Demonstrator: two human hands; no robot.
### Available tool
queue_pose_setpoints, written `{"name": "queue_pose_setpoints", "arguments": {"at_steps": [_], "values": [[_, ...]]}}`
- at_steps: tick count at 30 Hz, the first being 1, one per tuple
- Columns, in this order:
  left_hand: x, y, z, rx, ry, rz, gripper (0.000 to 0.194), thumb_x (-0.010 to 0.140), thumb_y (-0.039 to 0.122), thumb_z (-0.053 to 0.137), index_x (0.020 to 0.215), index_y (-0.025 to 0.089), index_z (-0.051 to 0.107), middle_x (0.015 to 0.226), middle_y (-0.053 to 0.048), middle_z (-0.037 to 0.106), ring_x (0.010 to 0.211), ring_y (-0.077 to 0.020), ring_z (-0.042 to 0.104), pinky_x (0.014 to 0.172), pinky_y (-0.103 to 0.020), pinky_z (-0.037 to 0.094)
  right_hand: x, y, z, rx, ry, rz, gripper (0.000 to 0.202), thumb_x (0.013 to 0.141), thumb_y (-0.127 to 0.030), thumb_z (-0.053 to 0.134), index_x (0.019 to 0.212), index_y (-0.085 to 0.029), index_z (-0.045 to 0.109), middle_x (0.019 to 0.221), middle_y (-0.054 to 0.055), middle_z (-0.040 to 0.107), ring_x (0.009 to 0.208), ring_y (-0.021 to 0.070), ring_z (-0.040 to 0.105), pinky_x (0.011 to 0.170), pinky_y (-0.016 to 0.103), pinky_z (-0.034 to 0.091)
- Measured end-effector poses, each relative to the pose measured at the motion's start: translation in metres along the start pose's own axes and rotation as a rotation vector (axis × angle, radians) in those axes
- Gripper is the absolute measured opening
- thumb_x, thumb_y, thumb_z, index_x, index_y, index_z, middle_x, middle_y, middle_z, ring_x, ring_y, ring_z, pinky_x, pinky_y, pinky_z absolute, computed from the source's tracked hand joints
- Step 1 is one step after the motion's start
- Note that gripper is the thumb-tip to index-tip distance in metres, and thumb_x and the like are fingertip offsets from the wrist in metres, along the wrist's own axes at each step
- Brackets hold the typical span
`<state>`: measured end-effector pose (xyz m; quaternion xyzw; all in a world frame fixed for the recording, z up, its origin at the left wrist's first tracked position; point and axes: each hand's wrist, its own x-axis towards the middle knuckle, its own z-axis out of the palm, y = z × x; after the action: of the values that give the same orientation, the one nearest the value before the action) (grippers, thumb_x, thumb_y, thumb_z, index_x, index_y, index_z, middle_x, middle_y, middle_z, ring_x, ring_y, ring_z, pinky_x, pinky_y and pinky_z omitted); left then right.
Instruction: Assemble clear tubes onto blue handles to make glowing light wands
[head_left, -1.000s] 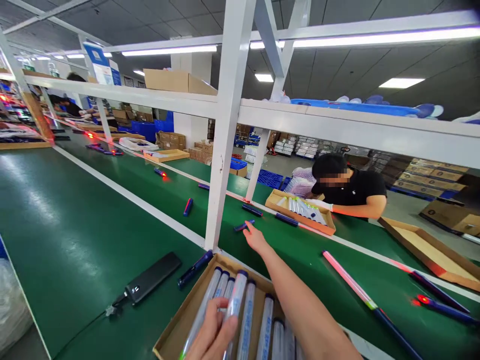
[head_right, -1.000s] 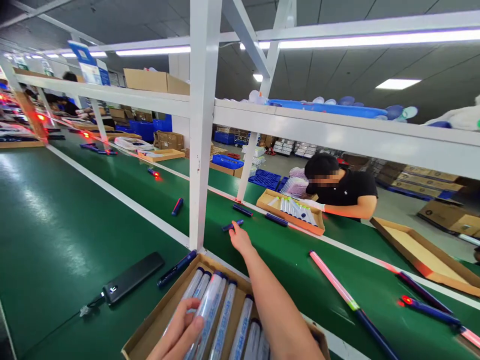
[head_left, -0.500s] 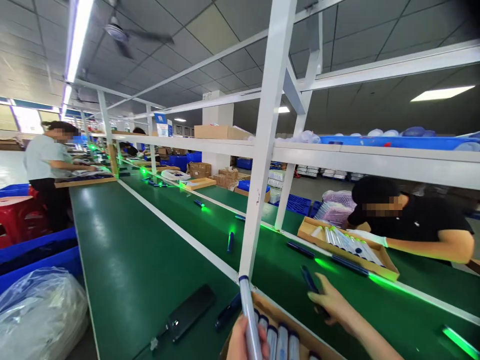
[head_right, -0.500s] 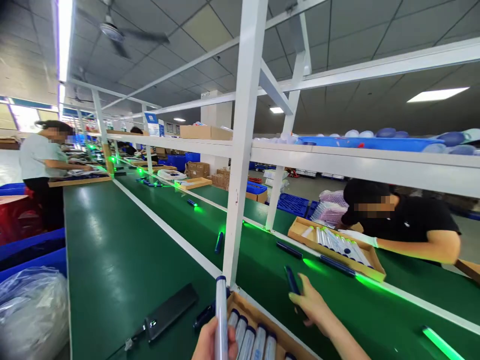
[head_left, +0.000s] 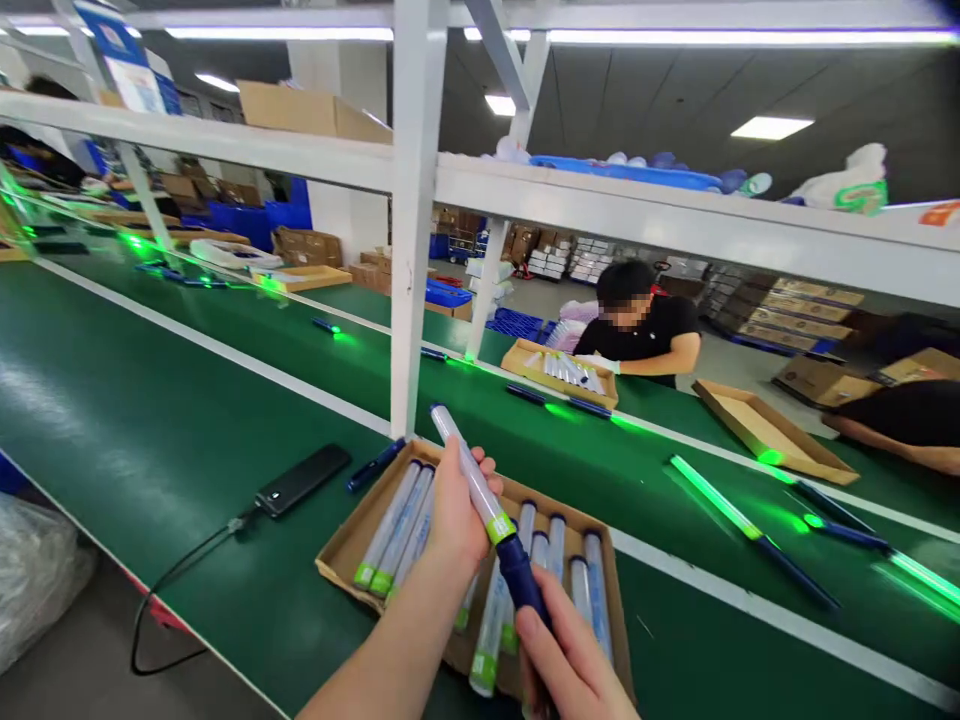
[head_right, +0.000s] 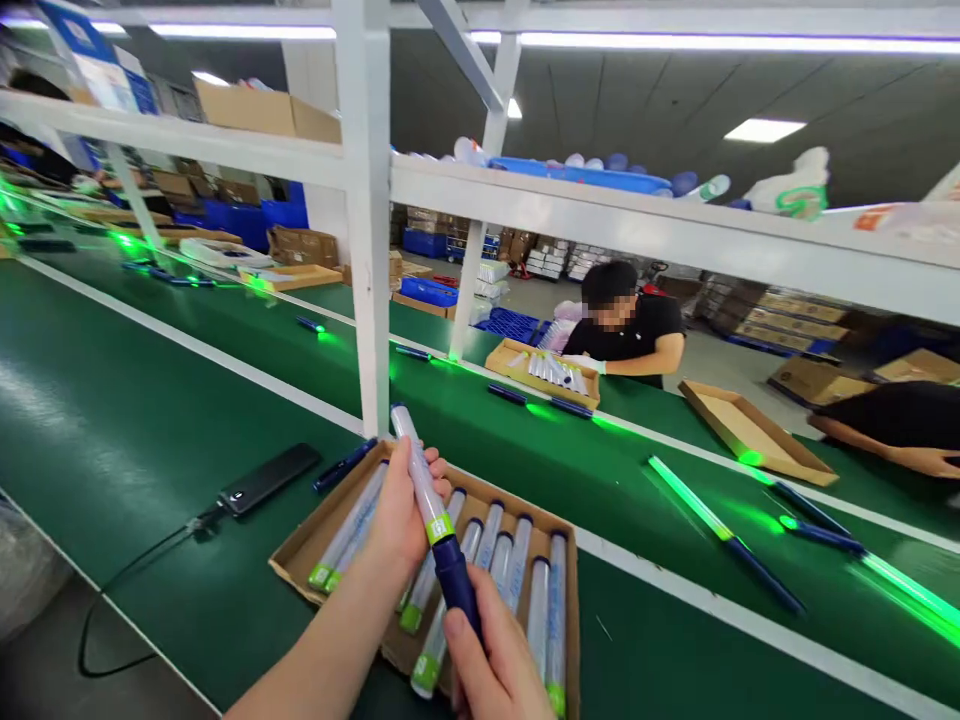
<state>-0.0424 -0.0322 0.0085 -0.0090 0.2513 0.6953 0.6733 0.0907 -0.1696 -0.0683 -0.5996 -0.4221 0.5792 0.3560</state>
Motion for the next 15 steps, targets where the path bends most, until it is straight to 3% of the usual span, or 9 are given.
{"name": "queue_pose_setpoints", "arguments": {"at_steps": [3,5,8,12,15], "values": [[-0.015,-0.016,-0.003,0.057,-0.083,0.072,0.021,0.103,0.036,0.063,0.095,0.019,0.053,0.081,0.005,0.052,0.057,-0.006,0.049,0.043,-0.014,0.039,-0.017,-0.009,-0.012,-0.04,-0.03,0.077,0.11,0.08,-0.094,0.061,0.163,-0.024,0.044,0.101,0.01,0.073,0.062,0.0202,0.065,0.056,0.032,0.051],[-0.025,-0.024,-0.004,0.086,-0.16,0.121,0.028,0.096,0.04,0.073,0.096,0.02,0.053,0.082,0.005,0.052,0.059,-0.0065,0.049,0.042,-0.014,0.039,-0.028,-0.012,-0.02,-0.069,0.001,0.089,0.113,0.075,-0.097,0.062,0.161,-0.025,0.048,0.108,0.011,0.07,0.062,0.0188,0.064,0.051,0.031,0.049],[-0.037,-0.034,-0.004,0.149,-0.245,0.143,0.039,0.086,0.044,0.084,0.094,0.021,0.053,0.084,0.005,0.056,0.06,-0.007,0.049,0.042,-0.014,0.039,-0.041,-0.012,-0.027,-0.044,0.015,0.12,0.114,0.068,-0.1,0.066,0.155,-0.026,0.056,0.095,0.007,0.068,0.059,0.0168,0.059,0.046,0.027,0.044],[-0.043,-0.035,-0.002,0.236,-0.274,0.073,0.04,0.082,0.042,0.088,0.092,0.019,0.057,0.083,0.003,0.057,0.063,-0.008,0.051,0.046,-0.016,0.046,-0.051,-0.007,-0.029,0.208,0.02,0.227,0.122,0.061,-0.094,0.079,0.156,-0.026,0.049,0.077,-0.001,0.064,0.057,0.0129,0.053,0.045,0.02,0.038],[-0.04,-0.031,0.001,0.253,-0.365,-0.052,0.038,0.079,0.034,0.091,0.085,0.018,0.056,0.079,0.005,0.053,0.065,-0.0078,0.052,0.051,-0.017,0.052,-0.055,-0.007,-0.031,0.399,-0.035,0.237,0.122,0.06,-0.084,0.089,0.156,-0.021,0.046,0.072,-0.003,0.065,0.051,0.0093,0.046,0.045,0.018,0.035]]}}
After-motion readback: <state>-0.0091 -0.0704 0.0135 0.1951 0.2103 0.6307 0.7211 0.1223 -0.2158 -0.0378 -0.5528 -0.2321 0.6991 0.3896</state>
